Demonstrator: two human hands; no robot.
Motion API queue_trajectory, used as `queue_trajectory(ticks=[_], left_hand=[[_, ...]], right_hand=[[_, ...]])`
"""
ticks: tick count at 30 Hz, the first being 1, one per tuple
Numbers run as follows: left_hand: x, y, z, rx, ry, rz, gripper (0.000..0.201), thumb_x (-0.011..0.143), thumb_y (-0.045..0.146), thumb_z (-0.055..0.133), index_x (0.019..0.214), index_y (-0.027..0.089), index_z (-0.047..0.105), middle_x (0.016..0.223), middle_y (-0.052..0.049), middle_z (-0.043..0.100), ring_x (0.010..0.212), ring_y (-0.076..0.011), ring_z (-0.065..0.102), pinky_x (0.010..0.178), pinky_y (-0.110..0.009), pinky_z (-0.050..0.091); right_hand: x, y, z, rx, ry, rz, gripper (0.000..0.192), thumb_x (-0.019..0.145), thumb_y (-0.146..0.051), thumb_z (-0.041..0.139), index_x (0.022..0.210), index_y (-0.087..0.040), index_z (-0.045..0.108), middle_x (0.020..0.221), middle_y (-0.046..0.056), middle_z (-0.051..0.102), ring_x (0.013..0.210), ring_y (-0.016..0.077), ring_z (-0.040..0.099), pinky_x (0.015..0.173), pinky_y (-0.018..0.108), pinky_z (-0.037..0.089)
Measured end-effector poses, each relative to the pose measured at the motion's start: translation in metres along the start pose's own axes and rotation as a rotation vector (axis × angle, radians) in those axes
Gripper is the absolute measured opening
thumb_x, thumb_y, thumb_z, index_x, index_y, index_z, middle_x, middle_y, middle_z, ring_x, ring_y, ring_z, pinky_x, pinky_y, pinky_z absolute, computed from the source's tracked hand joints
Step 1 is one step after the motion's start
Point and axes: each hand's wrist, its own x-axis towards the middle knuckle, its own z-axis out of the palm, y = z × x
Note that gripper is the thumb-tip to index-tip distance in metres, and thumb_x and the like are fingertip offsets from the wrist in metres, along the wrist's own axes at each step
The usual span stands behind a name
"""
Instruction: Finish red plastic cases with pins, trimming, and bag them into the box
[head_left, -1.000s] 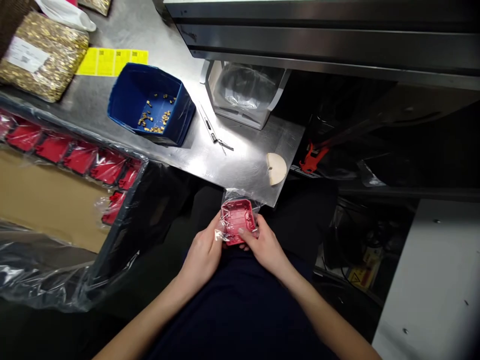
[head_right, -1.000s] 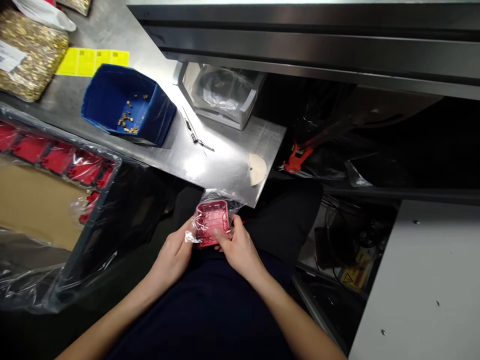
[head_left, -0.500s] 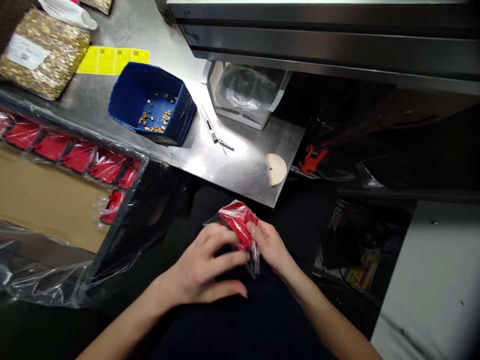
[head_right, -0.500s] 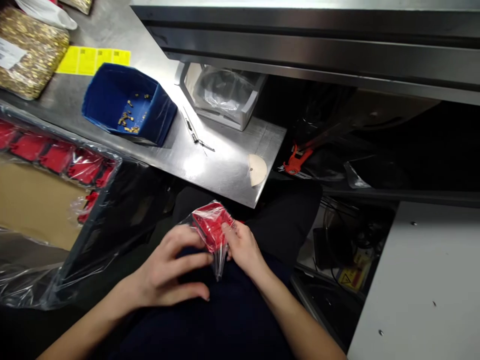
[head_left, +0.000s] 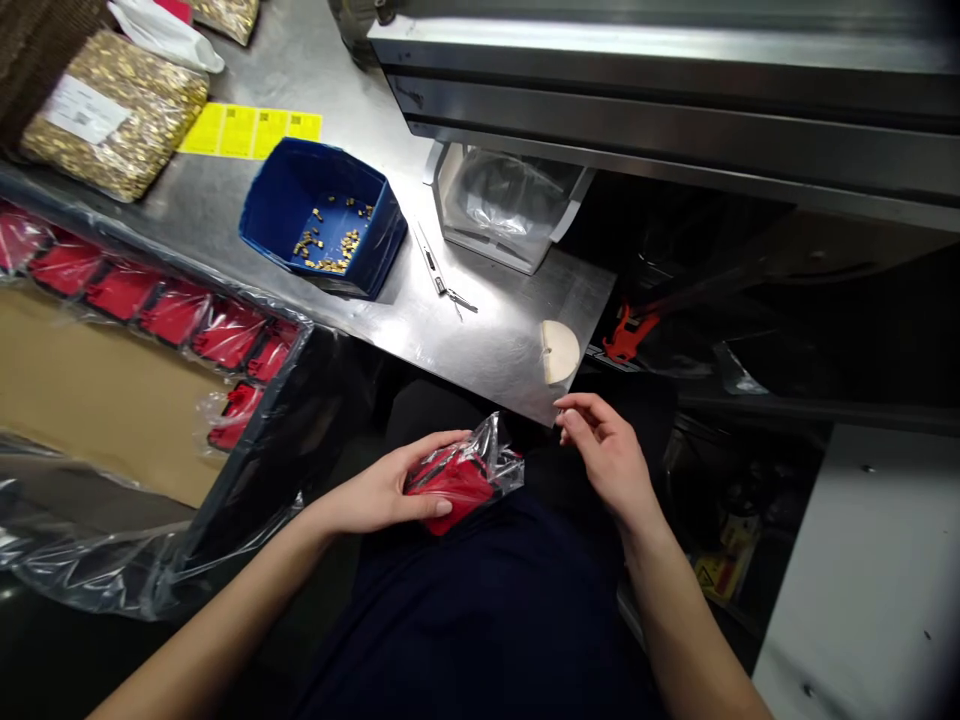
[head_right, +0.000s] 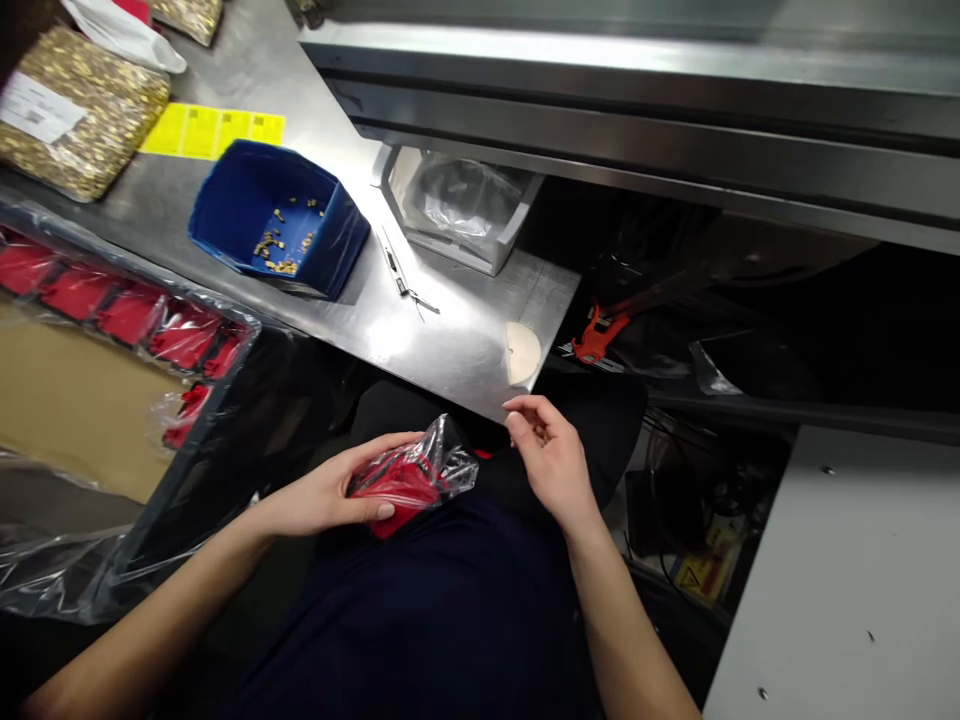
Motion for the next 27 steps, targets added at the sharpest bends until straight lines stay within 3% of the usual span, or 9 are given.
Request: queue_trajectory(ticks=[3, 5, 7, 9, 13, 16, 20, 24, 27], left_hand=[[0.003, -0.011, -0.004, -0.099, 0.014, -0.018, 0.069, 0.086, 0.036, 0.078, 0.148, 0.024, 0.049, 0.142, -0.012, 0.064, 0.127, -0.0309, 0.064, 0.111, -0.049, 0.05], [0.002, -0.016, -0.005, -0.115, 0.02, -0.001, 0.067, 0.085, 0.036, 0.08, 0.144, 0.024, 0.052, 0.138, -0.012, 0.065, 0.124, -0.0307, 0.065, 0.109, -0.049, 0.051], [-0.002, -0.02, -0.006, -0.12, -0.007, 0.015, 0.067, 0.084, 0.037, 0.081, 0.143, 0.024, 0.051, 0.137, -0.011, 0.064, 0.124, -0.0304, 0.064, 0.109, -0.048, 0.051], [-0.007, -0.023, -0.005, -0.135, -0.032, 0.014, 0.074, 0.084, 0.037, 0.081, 0.148, 0.026, 0.045, 0.14, -0.011, 0.062, 0.127, -0.0305, 0.062, 0.11, -0.049, 0.05], [-0.015, -0.029, 0.0, -0.1, 0.014, 0.057, 0.095, 0.087, 0.031, 0.078, 0.162, 0.034, 0.019, 0.149, -0.011, 0.053, 0.135, -0.0284, 0.057, 0.117, -0.05, 0.043], [-0.018, -0.026, 0.002, 0.034, 0.045, 0.179, 0.078, 0.087, 0.03, 0.077, 0.155, 0.032, 0.038, 0.152, -0.012, 0.047, 0.141, -0.0296, 0.051, 0.119, -0.049, 0.04], [-0.021, -0.019, 0.004, 0.141, 0.085, 0.271, 0.04, 0.087, 0.031, 0.078, 0.125, 0.026, 0.067, 0.145, -0.012, 0.05, 0.133, -0.0301, 0.056, 0.115, -0.046, 0.044], [-0.028, -0.025, 0.011, 0.041, 0.159, 0.286, 0.031, 0.084, 0.04, 0.082, 0.106, 0.021, 0.072, 0.142, -0.015, 0.054, 0.131, -0.0333, 0.058, 0.115, -0.05, 0.044], [-0.05, -0.026, 0.011, -0.18, 0.247, 0.32, 0.036, 0.084, 0.049, 0.081, 0.103, 0.02, 0.071, 0.144, -0.018, 0.055, 0.13, -0.0359, 0.06, 0.112, -0.054, 0.046]], right_hand=[[-0.007, -0.026, 0.016, -0.189, -0.16, -0.336, 0.033, 0.094, -0.046, 0.068, 0.124, -0.034, 0.07, 0.14, 0.007, 0.062, 0.132, 0.0298, 0.056, 0.114, 0.047, 0.044], [-0.006, -0.034, 0.03, -0.291, -0.353, -0.417, 0.044, 0.094, -0.042, 0.069, 0.137, -0.036, 0.063, 0.153, 0.005, 0.054, 0.144, 0.0311, 0.047, 0.121, 0.051, 0.036], [0.0, -0.03, 0.043, -0.241, -0.456, -0.332, 0.042, 0.097, -0.039, 0.064, 0.139, -0.033, 0.063, 0.144, 0.006, 0.062, 0.134, 0.0287, 0.057, 0.116, 0.049, 0.043], [0.009, -0.017, 0.054, -0.027, -0.5, -0.13, 0.031, 0.097, -0.04, 0.065, 0.125, -0.029, 0.071, 0.122, 0.005, 0.074, 0.112, 0.0251, 0.069, 0.103, 0.042, 0.052], [0.016, 0.009, 0.072, 0.317, -0.518, 0.199, 0.038, 0.089, -0.055, 0.071, 0.102, -0.02, 0.078, 0.091, 0.004, 0.078, 0.08, 0.0195, 0.07, 0.077, 0.032, 0.055], [0.011, 0.013, 0.085, 0.352, -0.585, 0.276, 0.047, 0.086, -0.062, 0.07, 0.092, -0.017, 0.077, 0.077, 0.003, 0.074, 0.066, 0.0157, 0.065, 0.066, 0.029, 0.052], [0.004, 0.006, 0.101, 0.34, -0.659, 0.312, 0.04, 0.077, -0.056, 0.082, 0.085, -0.017, 0.075, 0.079, 0.002, 0.073, 0.067, 0.015, 0.064, 0.068, 0.028, 0.051], [0.004, 0.008, 0.113, 0.264, -0.633, 0.278, 0.04, 0.083, -0.058, 0.075, 0.082, -0.018, 0.075, 0.078, 0.002, 0.072, 0.068, 0.0171, 0.062, 0.068, 0.03, 0.049], [0.006, 0.016, 0.112, 0.209, -0.522, 0.233, 0.046, 0.09, -0.065, 0.063, 0.093, -0.021, 0.075, 0.09, 0.007, 0.072, 0.087, 0.025, 0.065, 0.08, 0.036, 0.05]])
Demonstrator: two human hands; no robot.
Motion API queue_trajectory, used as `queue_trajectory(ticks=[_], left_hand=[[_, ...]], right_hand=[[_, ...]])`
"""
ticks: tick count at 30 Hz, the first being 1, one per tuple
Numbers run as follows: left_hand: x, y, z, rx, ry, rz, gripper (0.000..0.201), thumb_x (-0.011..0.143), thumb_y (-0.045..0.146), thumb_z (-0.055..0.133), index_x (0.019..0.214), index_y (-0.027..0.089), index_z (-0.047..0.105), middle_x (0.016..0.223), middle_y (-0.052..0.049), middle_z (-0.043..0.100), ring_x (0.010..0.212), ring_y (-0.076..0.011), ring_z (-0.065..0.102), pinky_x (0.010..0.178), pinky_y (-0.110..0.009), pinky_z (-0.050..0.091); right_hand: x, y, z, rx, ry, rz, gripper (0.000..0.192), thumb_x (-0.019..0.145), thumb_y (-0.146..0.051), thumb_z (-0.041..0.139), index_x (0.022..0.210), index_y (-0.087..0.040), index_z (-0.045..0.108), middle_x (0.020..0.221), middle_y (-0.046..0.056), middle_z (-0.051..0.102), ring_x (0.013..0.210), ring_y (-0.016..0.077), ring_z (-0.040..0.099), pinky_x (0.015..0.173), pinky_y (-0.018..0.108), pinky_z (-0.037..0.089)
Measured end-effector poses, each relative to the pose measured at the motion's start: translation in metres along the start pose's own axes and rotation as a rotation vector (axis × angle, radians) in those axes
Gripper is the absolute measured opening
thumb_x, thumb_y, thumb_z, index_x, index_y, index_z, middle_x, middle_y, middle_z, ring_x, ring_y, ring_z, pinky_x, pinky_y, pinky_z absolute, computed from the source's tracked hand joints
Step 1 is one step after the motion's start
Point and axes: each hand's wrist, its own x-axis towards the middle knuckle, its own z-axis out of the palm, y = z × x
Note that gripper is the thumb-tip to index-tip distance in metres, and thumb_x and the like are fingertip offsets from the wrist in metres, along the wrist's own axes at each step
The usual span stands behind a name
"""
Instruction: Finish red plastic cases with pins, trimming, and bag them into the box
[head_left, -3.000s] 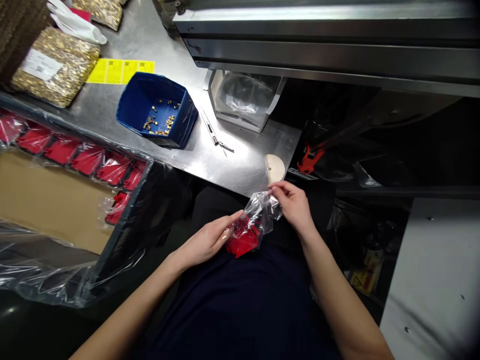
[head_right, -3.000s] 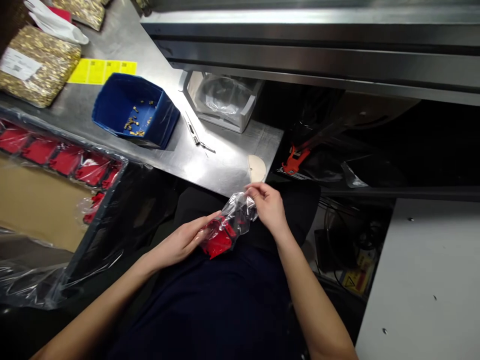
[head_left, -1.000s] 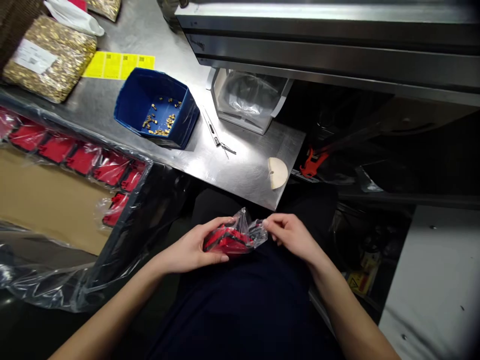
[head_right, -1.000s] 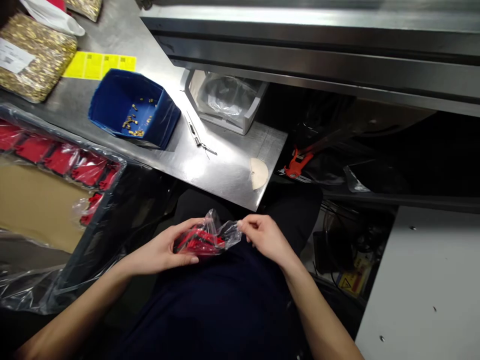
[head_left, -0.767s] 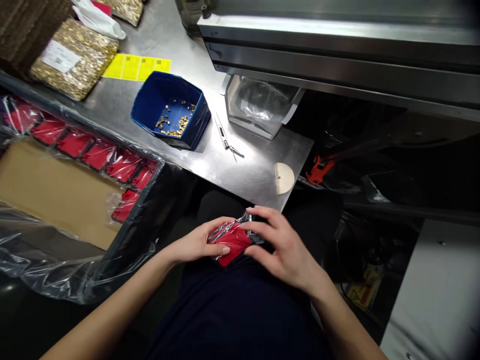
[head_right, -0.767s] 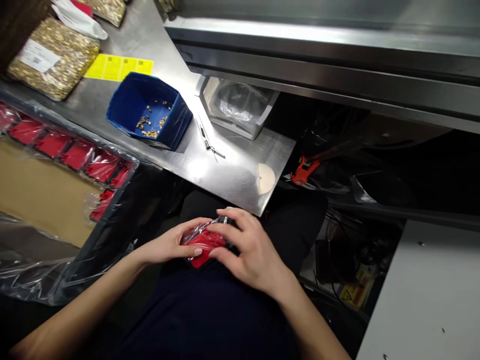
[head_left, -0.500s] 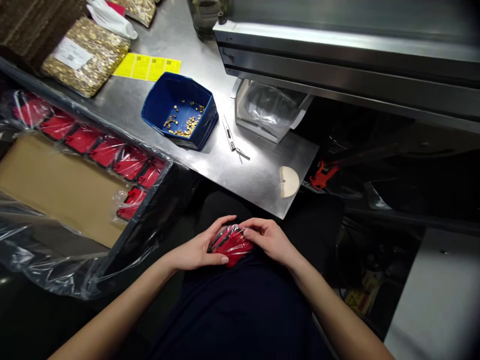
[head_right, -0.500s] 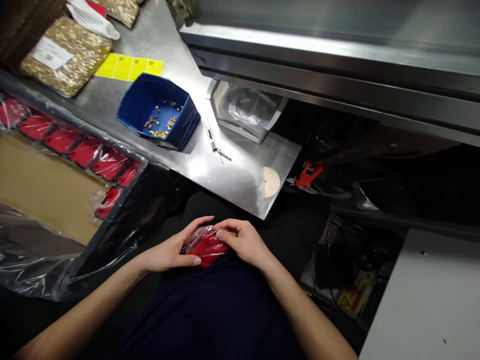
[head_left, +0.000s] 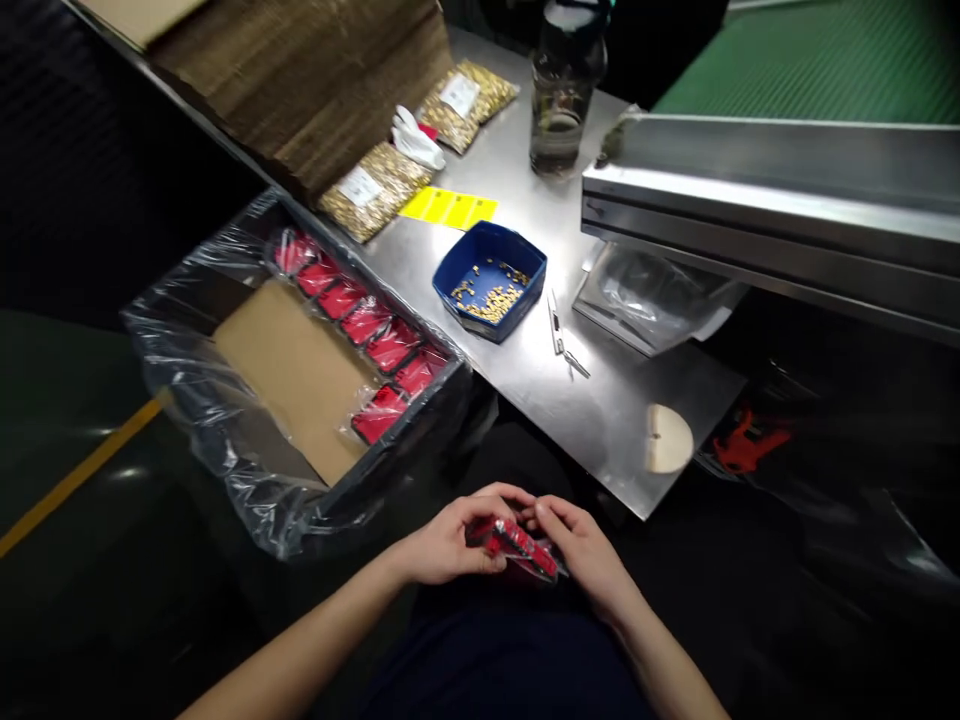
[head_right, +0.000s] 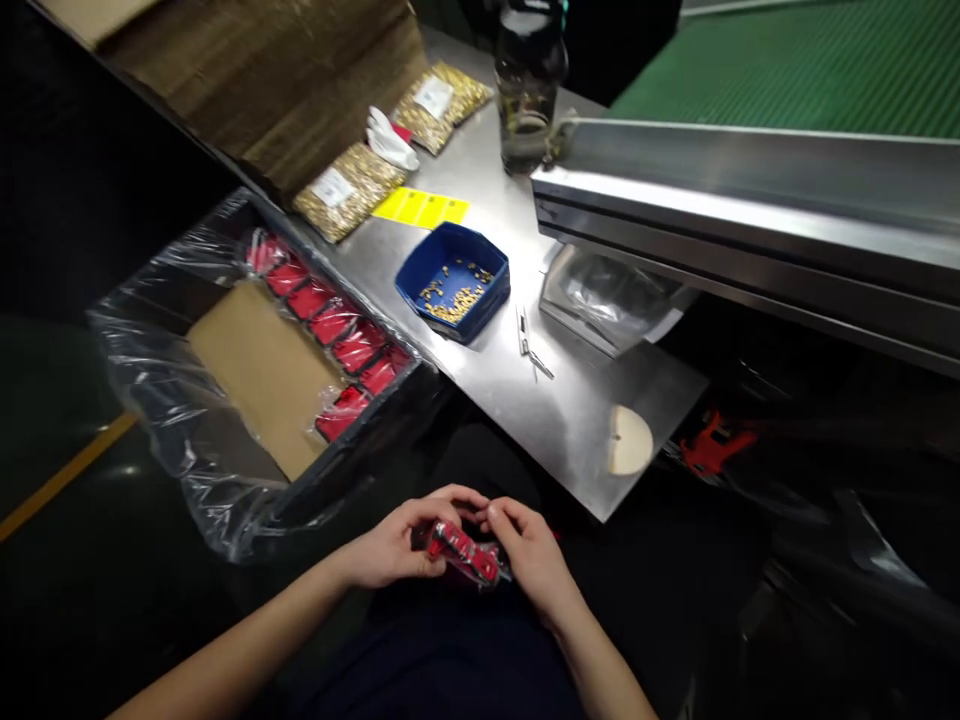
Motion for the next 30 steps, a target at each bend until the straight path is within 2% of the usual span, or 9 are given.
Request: queue_trajectory(ticks=[3, 7, 9, 11, 14, 19, 23, 27, 30], left_hand=[[-0.034, 0.032, -0.034, -0.115, 0.257, 0.026, 0.047, 0.085, 0.056, 0.077, 0.116, 0.022, 0.069, 0.148, -0.018, 0.054, 0.121, -0.0374, 0.066, 0.102, -0.051, 0.056], [-0.082, 0.088, -0.136, 0.244, 0.846, 0.006, 0.051, 0.089, 0.056, 0.072, 0.128, 0.026, 0.06, 0.138, -0.012, 0.065, 0.113, -0.0301, 0.07, 0.086, -0.035, 0.064], [-0.093, 0.101, -0.194, 0.335, 0.876, -0.065, 0.053, 0.081, 0.052, 0.081, 0.121, 0.023, 0.064, 0.121, -0.009, 0.073, 0.102, -0.0247, 0.072, 0.08, -0.029, 0.064], [-0.092, 0.1, -0.241, 0.395, 0.804, -0.163, 0.056, 0.07, 0.057, 0.088, 0.108, 0.019, 0.071, 0.102, -0.008, 0.077, 0.086, -0.0233, 0.073, 0.071, -0.029, 0.064], [-0.075, 0.083, -0.283, 0.495, 0.684, -0.25, 0.065, 0.064, 0.067, 0.086, 0.106, 0.019, 0.074, 0.099, -0.009, 0.079, 0.086, -0.0263, 0.073, 0.073, -0.034, 0.064], [-0.051, 0.05, -0.303, 0.745, 0.642, -0.24, 0.069, 0.073, 0.073, 0.076, 0.118, 0.021, 0.071, 0.127, -0.013, 0.072, 0.123, -0.0339, 0.062, 0.11, -0.05, 0.049], [-0.058, 0.025, -0.298, 0.926, 0.685, -0.187, 0.056, 0.091, 0.054, 0.07, 0.132, 0.016, 0.062, 0.139, -0.016, 0.063, 0.132, -0.0339, 0.056, 0.117, -0.062, 0.036], [-0.064, 0.003, -0.289, 1.026, 0.73, -0.134, 0.047, 0.099, 0.046, 0.062, 0.136, 0.018, 0.059, 0.137, -0.013, 0.062, 0.129, -0.0316, 0.058, 0.114, -0.059, 0.041], [-0.062, -0.001, -0.293, 1.073, 0.794, -0.107, 0.04, 0.101, 0.045, 0.06, 0.129, 0.017, 0.063, 0.128, -0.011, 0.066, 0.121, -0.029, 0.063, 0.108, -0.056, 0.047]], right_hand=[[-0.004, 0.005, -0.011, -0.069, 0.128, 0.009, 0.047, 0.09, -0.068, 0.061, 0.101, -0.024, 0.074, 0.096, 0.007, 0.069, 0.095, 0.0282, 0.062, 0.086, 0.039, 0.047], [-0.012, 0.01, -0.021, -0.121, 0.06, 0.105, 0.047, 0.092, -0.067, 0.058, 0.101, -0.024, 0.074, 0.088, 0.003, 0.064, 0.085, 0.0217, 0.057, 0.079, 0.032, 0.044], [-0.012, 0.013, -0.02, -0.138, 0.034, 0.104, 0.048, 0.092, -0.068, 0.058, 0.099, -0.023, 0.074, 0.086, 0.002, 0.064, 0.082, 0.0199, 0.055, 0.077, 0.031, 0.042], [-0.01, 0.015, -0.018, -0.145, 0.015, 0.092, 0.051, 0.09, -0.069, 0.06, 0.097, -0.021, 0.075, 0.082, 0.002, 0.063, 0.077, 0.0187, 0.053, 0.073, 0.03, 0.041], [-0.004, 0.019, -0.014, -0.126, 0.0, 0.077, 0.053, 0.088, -0.071, 0.062, 0.096, -0.02, 0.075, 0.079, 0.002, 0.063, 0.073, 0.0175, 0.051, 0.069, 0.03, 0.039], [-0.002, 0.035, -0.016, -0.12, 0.039, 0.075, 0.056, 0.087, -0.072, 0.06, 0.098, -0.019, 0.075, 0.08, 0.003, 0.063, 0.073, 0.0181, 0.054, 0.07, 0.03, 0.042], [-0.001, 0.027, -0.011, -0.293, 0.079, 0.024, 0.05, 0.093, -0.068, 0.054, 0.101, -0.022, 0.072, 0.085, 0.004, 0.067, 0.078, 0.0212, 0.06, 0.071, 0.03, 0.046], [0.01, -0.047, 0.038, -0.523, 0.147, -0.323, 0.035, 0.102, -0.054, 0.046, 0.102, -0.026, 0.067, 0.098, 0.004, 0.071, 0.089, 0.0225, 0.065, 0.078, 0.03, 0.049], [0.04, -0.116, 0.105, -0.837, -0.021, -0.723, 0.028, 0.107, -0.04, 0.041, 0.105, -0.025, 0.066, 0.105, 0.005, 0.07, 0.099, 0.0213, 0.065, 0.09, 0.03, 0.049]])
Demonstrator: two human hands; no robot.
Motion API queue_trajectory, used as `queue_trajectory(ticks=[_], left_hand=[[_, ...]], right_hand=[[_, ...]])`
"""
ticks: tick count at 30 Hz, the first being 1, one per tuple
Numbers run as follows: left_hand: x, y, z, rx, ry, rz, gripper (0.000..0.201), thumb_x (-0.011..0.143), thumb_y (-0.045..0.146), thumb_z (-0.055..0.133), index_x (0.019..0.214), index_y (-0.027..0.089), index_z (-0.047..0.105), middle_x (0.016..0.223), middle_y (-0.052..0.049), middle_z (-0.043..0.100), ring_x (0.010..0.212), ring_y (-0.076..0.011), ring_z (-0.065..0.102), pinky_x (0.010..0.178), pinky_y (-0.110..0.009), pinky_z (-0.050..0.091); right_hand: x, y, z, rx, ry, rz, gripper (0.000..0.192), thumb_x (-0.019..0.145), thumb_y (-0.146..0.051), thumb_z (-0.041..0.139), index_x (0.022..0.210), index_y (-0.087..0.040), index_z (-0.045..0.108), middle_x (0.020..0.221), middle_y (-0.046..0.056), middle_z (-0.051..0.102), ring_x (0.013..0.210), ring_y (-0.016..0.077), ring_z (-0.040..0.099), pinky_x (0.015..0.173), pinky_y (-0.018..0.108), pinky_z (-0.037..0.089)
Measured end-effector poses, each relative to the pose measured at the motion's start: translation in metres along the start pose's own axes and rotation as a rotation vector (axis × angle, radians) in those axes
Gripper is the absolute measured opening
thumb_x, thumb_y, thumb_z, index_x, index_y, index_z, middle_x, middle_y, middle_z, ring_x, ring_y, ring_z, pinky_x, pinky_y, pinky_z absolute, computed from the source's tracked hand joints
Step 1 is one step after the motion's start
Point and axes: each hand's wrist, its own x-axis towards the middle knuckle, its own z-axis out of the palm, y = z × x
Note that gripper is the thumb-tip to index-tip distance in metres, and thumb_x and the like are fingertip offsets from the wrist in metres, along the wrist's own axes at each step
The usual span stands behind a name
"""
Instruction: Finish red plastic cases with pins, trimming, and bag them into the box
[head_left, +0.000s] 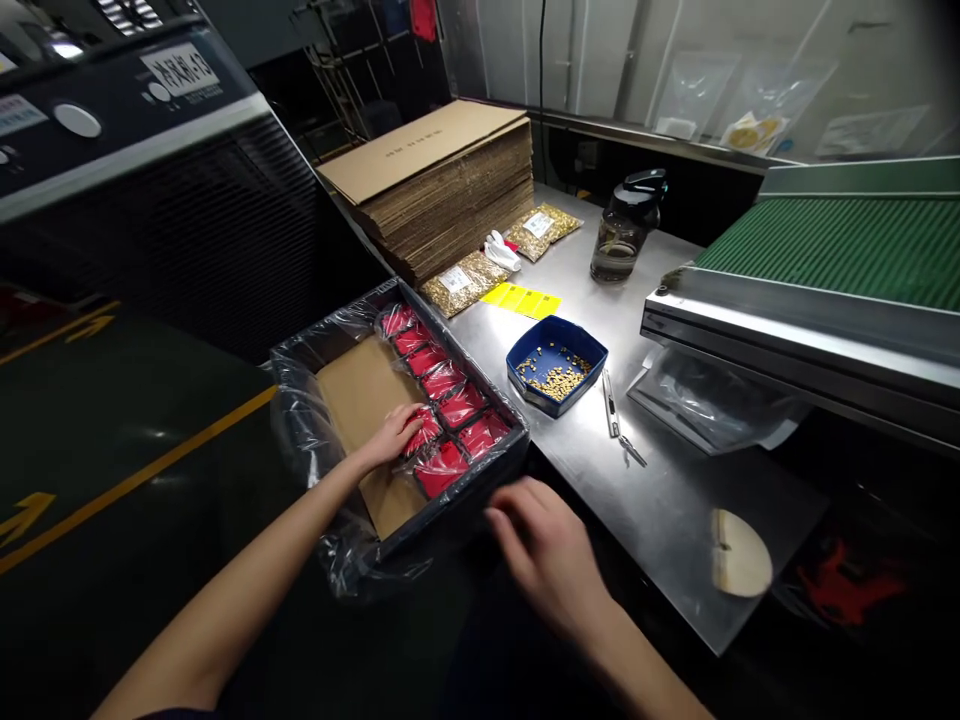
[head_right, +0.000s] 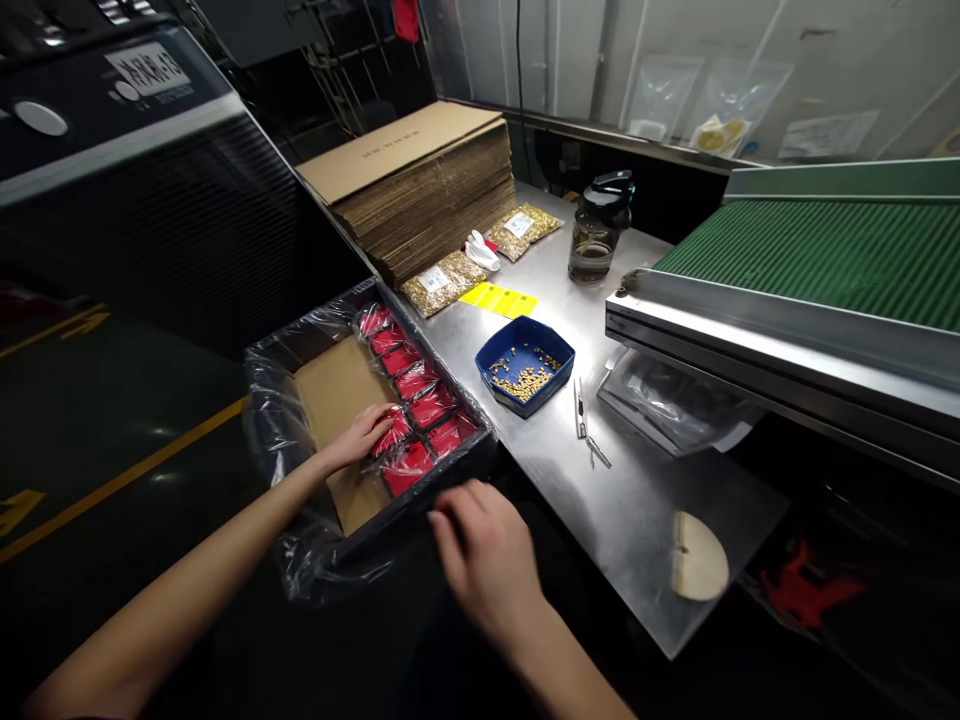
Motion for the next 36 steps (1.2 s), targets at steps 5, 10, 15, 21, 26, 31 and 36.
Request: queue_trajectory(ticks=[5, 10, 15, 21, 26, 31, 36], left_hand=[[0.008, 0.002, -0.02, 0.046, 0.144, -0.007, 0.034, 0.101, 0.044, 0.062, 0.119, 0.016, 0.066, 0.12, -0.01, 0.069, 0.111, -0.0262, 0.066, 0.101, -0.051, 0.053], [-0.027, 0.038, -0.033, 0.05, 0.25, 0.051, 0.033, 0.102, 0.042, 0.056, 0.121, 0.017, 0.065, 0.12, -0.011, 0.068, 0.118, -0.0283, 0.062, 0.108, -0.053, 0.047], [-0.069, 0.08, 0.0, -0.005, 0.116, 0.08, 0.032, 0.097, 0.043, 0.062, 0.121, 0.023, 0.068, 0.122, -0.01, 0.07, 0.118, -0.0295, 0.064, 0.109, -0.047, 0.048], [-0.051, 0.073, 0.031, -0.102, -0.042, -0.006, 0.046, 0.093, 0.047, 0.067, 0.131, 0.021, 0.064, 0.128, -0.013, 0.07, 0.117, -0.0324, 0.067, 0.103, -0.05, 0.052], [-0.036, 0.059, 0.035, -0.241, -0.116, 0.004, 0.033, 0.096, 0.046, 0.065, 0.111, 0.017, 0.068, 0.113, -0.009, 0.071, 0.106, -0.0255, 0.067, 0.099, -0.048, 0.052], [-0.059, 0.061, 0.017, -0.407, -0.157, 0.025, 0.034, 0.097, 0.053, 0.058, 0.108, 0.021, 0.062, 0.102, -0.005, 0.07, 0.096, -0.0225, 0.067, 0.09, -0.038, 0.056], [-0.083, 0.065, 0.001, -0.517, -0.097, 0.037, 0.045, 0.098, 0.053, 0.054, 0.132, 0.024, 0.048, 0.127, -0.01, 0.065, 0.119, -0.0269, 0.063, 0.102, -0.039, 0.052]], right_hand=[[0.115, -0.036, 0.046, -0.465, -0.293, -0.172, 0.025, 0.1, -0.027, 0.058, 0.124, -0.023, 0.066, 0.118, 0.01, 0.07, 0.11, 0.0256, 0.066, 0.094, 0.038, 0.052], [0.157, -0.014, 0.065, -0.535, -0.348, -0.092, 0.02, 0.102, -0.031, 0.062, 0.104, -0.014, 0.07, 0.107, 0.007, 0.073, 0.101, 0.0212, 0.069, 0.092, 0.043, 0.057], [0.164, 0.004, 0.064, -0.521, -0.304, 0.018, 0.024, 0.102, -0.036, 0.06, 0.112, -0.016, 0.069, 0.117, 0.008, 0.071, 0.11, 0.023, 0.068, 0.095, 0.045, 0.057], [0.162, 0.012, 0.071, -0.503, -0.3, 0.17, 0.031, 0.105, -0.042, 0.055, 0.115, -0.016, 0.068, 0.108, 0.007, 0.074, 0.099, 0.0216, 0.072, 0.092, 0.045, 0.058], [0.165, 0.014, 0.066, -0.45, -0.31, 0.234, 0.035, 0.104, -0.045, 0.055, 0.113, -0.015, 0.069, 0.11, 0.008, 0.075, 0.104, 0.0225, 0.072, 0.096, 0.046, 0.056], [0.166, 0.004, 0.068, -0.35, -0.356, 0.225, 0.036, 0.102, -0.046, 0.058, 0.113, -0.015, 0.071, 0.114, 0.009, 0.075, 0.109, 0.0235, 0.071, 0.1, 0.047, 0.055], [0.171, -0.007, 0.084, -0.28, -0.456, 0.238, 0.035, 0.101, -0.046, 0.061, 0.117, -0.016, 0.07, 0.114, 0.008, 0.074, 0.108, 0.0231, 0.071, 0.096, 0.046, 0.057]])
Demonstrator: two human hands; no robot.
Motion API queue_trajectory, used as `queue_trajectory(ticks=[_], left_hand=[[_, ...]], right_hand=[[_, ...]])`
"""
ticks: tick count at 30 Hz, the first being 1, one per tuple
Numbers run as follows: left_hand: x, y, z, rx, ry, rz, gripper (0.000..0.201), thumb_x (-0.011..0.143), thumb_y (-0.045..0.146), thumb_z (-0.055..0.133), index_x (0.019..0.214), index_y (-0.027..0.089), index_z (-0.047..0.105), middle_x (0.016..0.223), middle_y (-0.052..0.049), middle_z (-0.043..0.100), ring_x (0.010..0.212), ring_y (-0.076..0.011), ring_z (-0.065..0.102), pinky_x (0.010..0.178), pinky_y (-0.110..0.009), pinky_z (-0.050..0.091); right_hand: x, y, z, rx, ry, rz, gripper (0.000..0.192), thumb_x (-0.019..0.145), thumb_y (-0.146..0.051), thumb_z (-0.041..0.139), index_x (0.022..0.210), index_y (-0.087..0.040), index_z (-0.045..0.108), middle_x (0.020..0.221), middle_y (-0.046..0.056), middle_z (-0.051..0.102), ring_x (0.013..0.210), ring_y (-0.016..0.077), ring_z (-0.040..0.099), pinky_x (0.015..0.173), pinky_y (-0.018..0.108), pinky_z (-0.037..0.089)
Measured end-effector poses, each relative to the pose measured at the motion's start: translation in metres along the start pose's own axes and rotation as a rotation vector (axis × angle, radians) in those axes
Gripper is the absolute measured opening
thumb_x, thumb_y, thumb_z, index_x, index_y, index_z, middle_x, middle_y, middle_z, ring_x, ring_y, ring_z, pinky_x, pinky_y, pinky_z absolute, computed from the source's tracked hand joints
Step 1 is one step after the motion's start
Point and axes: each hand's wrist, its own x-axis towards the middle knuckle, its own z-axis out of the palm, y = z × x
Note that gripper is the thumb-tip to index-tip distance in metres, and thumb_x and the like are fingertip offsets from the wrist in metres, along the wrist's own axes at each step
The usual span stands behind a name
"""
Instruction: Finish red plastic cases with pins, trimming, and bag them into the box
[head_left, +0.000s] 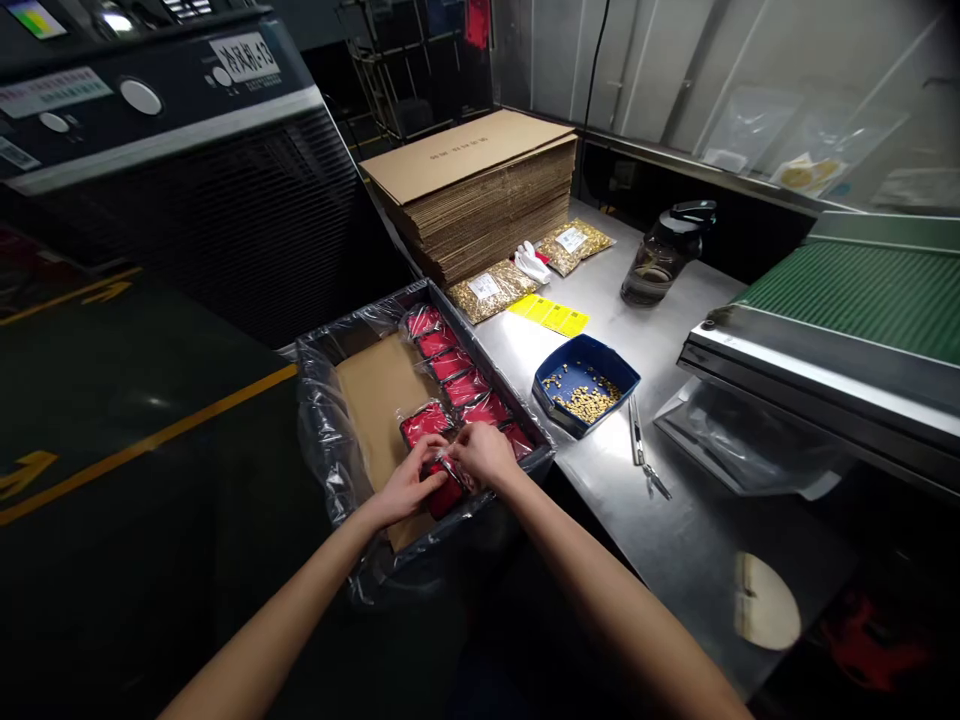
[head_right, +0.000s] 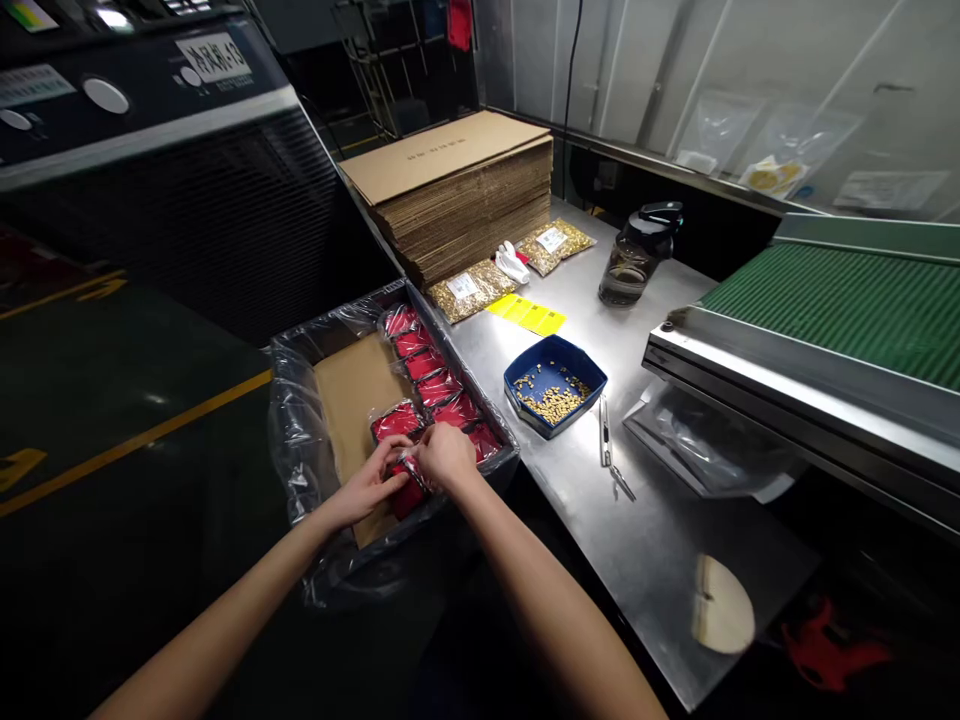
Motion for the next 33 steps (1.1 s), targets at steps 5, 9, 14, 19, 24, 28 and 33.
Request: queue_trajectory(ticks=[5, 9, 14, 19, 24, 28, 33], left_hand=[[-0.012, 0.005, -0.002, 0.053, 0.02, -0.027, 0.035, 0.102, 0.048, 0.049, 0.125, 0.023, 0.054, 0.122, -0.01, 0.067, 0.111, -0.0267, 0.065, 0.099, -0.038, 0.053], [-0.009, 0.005, -0.006, 0.175, -0.005, -0.065, 0.029, 0.103, 0.047, 0.046, 0.115, 0.024, 0.058, 0.114, -0.008, 0.069, 0.107, -0.0274, 0.064, 0.099, -0.041, 0.051], [0.021, -0.006, 0.007, 0.304, -0.044, -0.107, 0.021, 0.099, 0.04, 0.054, 0.098, 0.021, 0.062, 0.1, -0.007, 0.068, 0.095, -0.0263, 0.065, 0.095, -0.047, 0.051], [0.057, -0.017, 0.03, 0.371, 0.024, -0.131, 0.025, 0.092, 0.039, 0.07, 0.101, 0.017, 0.064, 0.106, -0.007, 0.067, 0.099, -0.0236, 0.064, 0.095, -0.046, 0.051], [0.055, -0.015, 0.043, 0.404, 0.171, -0.167, 0.035, 0.09, 0.044, 0.07, 0.11, 0.02, 0.055, 0.094, -0.004, 0.066, 0.083, -0.0234, 0.067, 0.078, -0.04, 0.056], [0.045, 0.001, 0.041, 0.475, 0.197, -0.088, 0.038, 0.086, 0.051, 0.074, 0.108, 0.024, 0.059, 0.109, -0.009, 0.068, 0.105, -0.0316, 0.066, 0.096, -0.046, 0.053], [0.065, 0.003, -0.012, 0.562, 0.33, -0.102, 0.036, 0.102, 0.043, 0.052, 0.128, 0.019, 0.059, 0.139, -0.016, 0.059, 0.138, -0.0365, 0.047, 0.121, -0.058, 0.03]], right_hand=[[0.0, -0.012, 0.002, -0.045, -0.077, 0.096, 0.043, 0.097, -0.048, 0.067, 0.124, -0.015, 0.066, 0.117, 0.01, 0.073, 0.103, 0.0232, 0.072, 0.091, 0.044, 0.06], [-0.023, -0.02, -0.01, -0.103, 0.022, 0.086, 0.045, 0.095, -0.041, 0.068, 0.129, -0.011, 0.062, 0.12, 0.017, 0.074, 0.11, 0.0291, 0.071, 0.094, 0.044, 0.056], [-0.059, 0.004, -0.051, -0.098, 0.22, 0.082, 0.027, 0.101, -0.038, 0.053, 0.111, -0.017, 0.067, 0.109, 0.017, 0.076, 0.103, 0.0314, 0.073, 0.085, 0.039, 0.052], [-0.096, 0.049, -0.086, 0.012, 0.342, 0.094, 0.023, 0.1, -0.04, 0.051, 0.101, -0.023, 0.068, 0.098, 0.005, 0.076, 0.09, 0.0234, 0.071, 0.074, 0.031, 0.046], [-0.141, 0.077, -0.076, 0.263, 0.357, 0.037, 0.021, 0.099, -0.042, 0.052, 0.097, -0.026, 0.067, 0.086, -0.003, 0.073, 0.076, 0.0171, 0.068, 0.069, 0.027, 0.045], [-0.169, 0.097, -0.05, 0.472, 0.32, 0.001, 0.024, 0.098, -0.045, 0.053, 0.095, -0.025, 0.066, 0.085, -0.001, 0.072, 0.08, 0.0193, 0.066, 0.074, 0.029, 0.047], [-0.206, 0.126, -0.025, 0.492, 0.245, 0.092, 0.031, 0.098, -0.053, 0.053, 0.093, -0.026, 0.068, 0.084, 0.001, 0.072, 0.077, 0.0205, 0.065, 0.068, 0.029, 0.047]])
